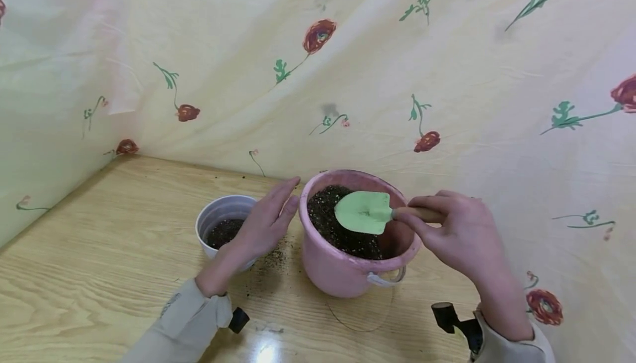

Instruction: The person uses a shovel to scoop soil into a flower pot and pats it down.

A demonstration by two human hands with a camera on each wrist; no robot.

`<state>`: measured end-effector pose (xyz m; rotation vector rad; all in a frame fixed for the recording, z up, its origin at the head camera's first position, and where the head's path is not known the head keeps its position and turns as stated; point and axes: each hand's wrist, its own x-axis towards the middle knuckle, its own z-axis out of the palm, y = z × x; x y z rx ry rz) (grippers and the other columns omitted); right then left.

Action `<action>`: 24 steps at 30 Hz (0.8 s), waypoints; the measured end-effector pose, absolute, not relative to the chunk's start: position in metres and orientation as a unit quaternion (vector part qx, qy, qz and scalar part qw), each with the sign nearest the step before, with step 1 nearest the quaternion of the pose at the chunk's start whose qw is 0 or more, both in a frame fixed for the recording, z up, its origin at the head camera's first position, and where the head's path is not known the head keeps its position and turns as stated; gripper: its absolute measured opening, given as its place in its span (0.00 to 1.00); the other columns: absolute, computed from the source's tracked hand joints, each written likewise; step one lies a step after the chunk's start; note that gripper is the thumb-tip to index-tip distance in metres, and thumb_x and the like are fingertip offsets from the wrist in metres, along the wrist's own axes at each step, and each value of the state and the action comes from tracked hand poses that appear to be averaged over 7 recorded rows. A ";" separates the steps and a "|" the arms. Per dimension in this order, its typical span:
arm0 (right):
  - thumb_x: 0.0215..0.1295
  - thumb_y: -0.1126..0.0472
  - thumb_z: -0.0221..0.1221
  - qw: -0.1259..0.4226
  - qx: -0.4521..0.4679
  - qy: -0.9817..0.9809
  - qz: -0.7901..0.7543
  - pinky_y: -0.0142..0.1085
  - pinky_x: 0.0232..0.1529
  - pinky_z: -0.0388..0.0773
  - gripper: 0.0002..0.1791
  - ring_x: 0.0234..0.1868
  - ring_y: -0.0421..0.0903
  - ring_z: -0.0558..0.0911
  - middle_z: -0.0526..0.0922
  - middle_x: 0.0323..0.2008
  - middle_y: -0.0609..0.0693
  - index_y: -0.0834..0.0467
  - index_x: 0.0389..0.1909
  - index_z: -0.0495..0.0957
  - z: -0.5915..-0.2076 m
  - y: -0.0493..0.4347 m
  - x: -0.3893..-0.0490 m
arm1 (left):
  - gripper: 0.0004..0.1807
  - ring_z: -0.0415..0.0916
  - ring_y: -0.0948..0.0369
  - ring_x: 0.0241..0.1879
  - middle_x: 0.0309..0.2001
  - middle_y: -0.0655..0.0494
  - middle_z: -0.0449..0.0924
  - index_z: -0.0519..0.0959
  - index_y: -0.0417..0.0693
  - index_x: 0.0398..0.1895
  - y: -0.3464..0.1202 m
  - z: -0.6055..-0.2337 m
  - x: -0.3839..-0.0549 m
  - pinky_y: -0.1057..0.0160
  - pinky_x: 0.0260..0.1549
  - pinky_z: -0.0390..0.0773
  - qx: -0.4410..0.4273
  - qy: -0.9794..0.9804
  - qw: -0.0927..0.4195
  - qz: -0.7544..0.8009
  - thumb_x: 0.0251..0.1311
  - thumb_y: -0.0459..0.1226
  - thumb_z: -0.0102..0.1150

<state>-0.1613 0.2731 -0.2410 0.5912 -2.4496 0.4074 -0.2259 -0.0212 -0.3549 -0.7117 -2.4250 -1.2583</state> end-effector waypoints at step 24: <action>0.54 0.52 0.70 0.181 0.174 -0.962 0.102 0.46 0.31 0.76 0.14 0.33 0.50 0.81 0.86 0.33 0.50 0.57 0.36 0.88 -0.246 0.305 -0.182 | 0.32 0.48 0.55 0.73 0.75 0.54 0.50 0.51 0.49 0.76 0.004 -0.366 -0.231 0.49 0.69 0.53 -0.259 -0.826 0.140 -0.481 0.75 0.53 0.32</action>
